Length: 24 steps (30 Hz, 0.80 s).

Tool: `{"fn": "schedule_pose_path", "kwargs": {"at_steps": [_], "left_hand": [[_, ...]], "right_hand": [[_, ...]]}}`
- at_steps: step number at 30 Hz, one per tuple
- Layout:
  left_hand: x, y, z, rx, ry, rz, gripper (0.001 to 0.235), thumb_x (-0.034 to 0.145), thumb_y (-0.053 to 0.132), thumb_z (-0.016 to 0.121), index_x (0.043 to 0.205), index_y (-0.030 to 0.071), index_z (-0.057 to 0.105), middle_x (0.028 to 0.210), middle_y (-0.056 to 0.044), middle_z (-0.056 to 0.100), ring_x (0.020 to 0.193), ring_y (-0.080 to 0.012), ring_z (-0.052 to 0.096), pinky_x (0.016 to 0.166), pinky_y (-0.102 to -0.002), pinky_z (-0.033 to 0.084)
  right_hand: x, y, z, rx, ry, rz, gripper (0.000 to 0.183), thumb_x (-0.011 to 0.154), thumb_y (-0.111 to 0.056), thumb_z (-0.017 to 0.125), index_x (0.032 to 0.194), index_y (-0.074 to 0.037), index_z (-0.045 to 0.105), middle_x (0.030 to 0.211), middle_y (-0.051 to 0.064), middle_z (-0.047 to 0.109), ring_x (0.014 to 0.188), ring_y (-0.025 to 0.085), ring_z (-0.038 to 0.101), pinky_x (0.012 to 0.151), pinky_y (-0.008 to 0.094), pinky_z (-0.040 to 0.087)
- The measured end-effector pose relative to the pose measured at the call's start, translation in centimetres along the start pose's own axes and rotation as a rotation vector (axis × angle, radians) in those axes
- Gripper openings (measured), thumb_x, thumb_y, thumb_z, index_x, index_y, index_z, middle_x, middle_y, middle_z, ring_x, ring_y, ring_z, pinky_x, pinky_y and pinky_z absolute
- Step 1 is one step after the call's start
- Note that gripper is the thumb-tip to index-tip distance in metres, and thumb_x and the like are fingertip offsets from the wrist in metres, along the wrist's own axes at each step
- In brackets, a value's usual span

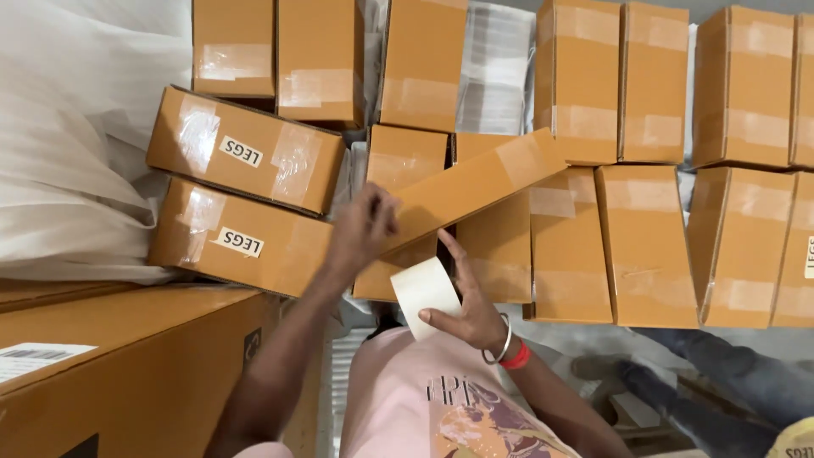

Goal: The person places foam-wrapped items into cardboard boxes and applies adhesive tape to seal the box flaps.

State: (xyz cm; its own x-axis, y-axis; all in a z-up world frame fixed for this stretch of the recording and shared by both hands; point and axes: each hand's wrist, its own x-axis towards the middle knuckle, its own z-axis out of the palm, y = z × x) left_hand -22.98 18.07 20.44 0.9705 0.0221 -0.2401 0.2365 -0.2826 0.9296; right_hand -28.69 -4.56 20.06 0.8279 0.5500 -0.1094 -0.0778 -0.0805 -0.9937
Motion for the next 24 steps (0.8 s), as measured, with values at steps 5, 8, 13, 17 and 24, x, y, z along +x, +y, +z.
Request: {"fn": "schedule_pose_path", "kwargs": {"at_steps": [5, 8, 13, 17, 24], "left_hand": [[-1.7, 0.4, -1.0, -0.030, -0.050, 0.089, 0.032, 0.098, 0.028, 0.069, 0.111, -0.001, 0.068, 0.101, -0.017, 0.074, 0.096, -0.0228, 0.073, 0.083, -0.035, 0.059], [-4.0, 0.4, 1.2, 0.035, -0.127, 0.240, 0.035, 0.086, 0.023, 0.081, 0.110, 0.000, 0.072, 0.109, -0.017, 0.074, 0.100, -0.0242, 0.071, 0.084, -0.038, 0.057], [-5.3, -1.0, 3.7, -0.002, 0.039, 0.398, 0.014, 0.092, 0.013, 0.080, 0.098, 0.004, 0.071, 0.104, -0.012, 0.074, 0.092, -0.0257, 0.074, 0.080, -0.037, 0.060], [-6.0, -0.7, 3.4, 0.193, 0.118, 0.667, 0.015, 0.095, 0.011, 0.078, 0.098, 0.003, 0.065, 0.104, -0.012, 0.070, 0.095, -0.0282, 0.073, 0.084, -0.039, 0.060], [-5.9, -0.9, 2.7, -0.021, 0.124, 0.423, 0.036, 0.081, 0.019, 0.084, 0.105, -0.003, 0.069, 0.104, -0.015, 0.069, 0.093, -0.0263, 0.069, 0.077, -0.038, 0.058]], "right_hand": [[-0.3, 1.2, 1.1, -0.158, 0.064, -0.105, 0.106, 0.087, -0.010, 0.079, 0.166, -0.001, 0.009, 0.168, 0.020, 0.025, 0.149, 0.029, 0.042, 0.120, 0.039, 0.037], [0.5, 0.2, 0.8, -0.197, 0.101, -0.109, 0.106, 0.085, -0.010, 0.078, 0.165, -0.001, 0.008, 0.161, 0.021, 0.035, 0.145, 0.027, 0.045, 0.115, 0.037, 0.043], [0.6, 0.8, 0.3, -0.013, 0.110, -0.064, 0.073, 0.098, -0.008, 0.060, 0.161, -0.001, 0.023, 0.151, 0.017, 0.049, 0.137, 0.021, 0.052, 0.112, 0.032, 0.044], [0.6, 1.8, 0.1, -0.181, 0.138, -0.077, 0.039, 0.103, -0.005, 0.058, 0.141, 0.001, 0.049, 0.131, 0.013, 0.058, 0.123, 0.020, 0.057, 0.105, 0.032, 0.046], [0.7, 4.4, 0.2, -0.051, 0.257, 0.011, 0.019, 0.113, -0.014, 0.052, 0.125, -0.001, 0.059, 0.107, 0.006, 0.061, 0.101, 0.014, 0.059, 0.090, 0.030, 0.050]]}}
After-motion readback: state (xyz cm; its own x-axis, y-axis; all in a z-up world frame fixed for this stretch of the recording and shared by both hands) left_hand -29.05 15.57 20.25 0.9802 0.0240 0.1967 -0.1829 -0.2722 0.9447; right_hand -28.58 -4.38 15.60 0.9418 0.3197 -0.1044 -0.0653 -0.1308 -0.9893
